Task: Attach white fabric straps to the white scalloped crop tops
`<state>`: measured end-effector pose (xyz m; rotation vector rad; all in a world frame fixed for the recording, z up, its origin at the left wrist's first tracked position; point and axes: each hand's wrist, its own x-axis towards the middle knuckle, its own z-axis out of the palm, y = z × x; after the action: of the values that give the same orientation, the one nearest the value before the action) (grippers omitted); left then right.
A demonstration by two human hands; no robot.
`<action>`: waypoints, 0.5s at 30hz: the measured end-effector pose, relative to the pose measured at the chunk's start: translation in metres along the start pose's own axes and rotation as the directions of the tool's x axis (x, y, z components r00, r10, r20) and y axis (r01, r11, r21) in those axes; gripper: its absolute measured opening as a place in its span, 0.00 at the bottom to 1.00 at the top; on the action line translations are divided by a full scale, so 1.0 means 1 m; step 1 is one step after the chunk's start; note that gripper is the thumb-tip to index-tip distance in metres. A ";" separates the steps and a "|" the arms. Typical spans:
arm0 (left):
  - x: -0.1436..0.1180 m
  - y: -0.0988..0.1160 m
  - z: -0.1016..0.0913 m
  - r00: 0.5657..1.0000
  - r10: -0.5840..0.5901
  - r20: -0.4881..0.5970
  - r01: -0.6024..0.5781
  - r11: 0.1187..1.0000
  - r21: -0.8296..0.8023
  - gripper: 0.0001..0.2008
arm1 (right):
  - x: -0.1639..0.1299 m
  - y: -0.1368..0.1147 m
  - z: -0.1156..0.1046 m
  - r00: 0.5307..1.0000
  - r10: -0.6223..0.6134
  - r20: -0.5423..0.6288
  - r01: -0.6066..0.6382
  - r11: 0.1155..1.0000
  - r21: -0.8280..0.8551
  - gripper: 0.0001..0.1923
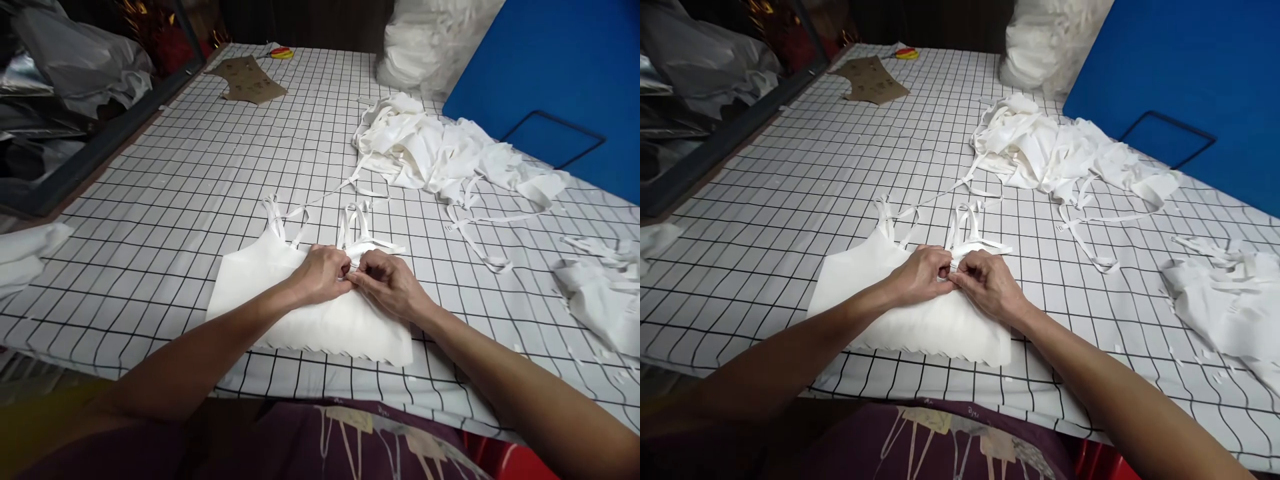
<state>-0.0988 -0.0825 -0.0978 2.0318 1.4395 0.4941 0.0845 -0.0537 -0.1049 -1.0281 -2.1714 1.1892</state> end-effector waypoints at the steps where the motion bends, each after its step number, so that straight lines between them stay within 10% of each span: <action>1: 0.000 0.000 0.000 1.000 -0.011 0.003 0.012 1.000 -0.002 0.15 | 0.000 0.000 0.000 0.999 0.037 0.019 -0.038 0.997 0.063 0.12; 9: 0.000 -0.002 0.003 0.999 -0.032 -0.022 0.031 0.998 -0.053 0.15 | 0.012 -0.021 -0.029 0.970 0.192 0.152 -0.243 0.687 0.685 0.14; 15: -0.003 -0.002 0.002 1.000 0.005 -0.014 -0.005 0.999 -0.033 0.13 | 0.057 -0.047 -0.070 0.989 0.075 -0.124 -0.016 0.905 0.425 0.11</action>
<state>-0.0997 -0.0852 -0.1001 2.0107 1.4255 0.5312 0.0788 0.0101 -0.0260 -0.9394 -1.6852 1.4809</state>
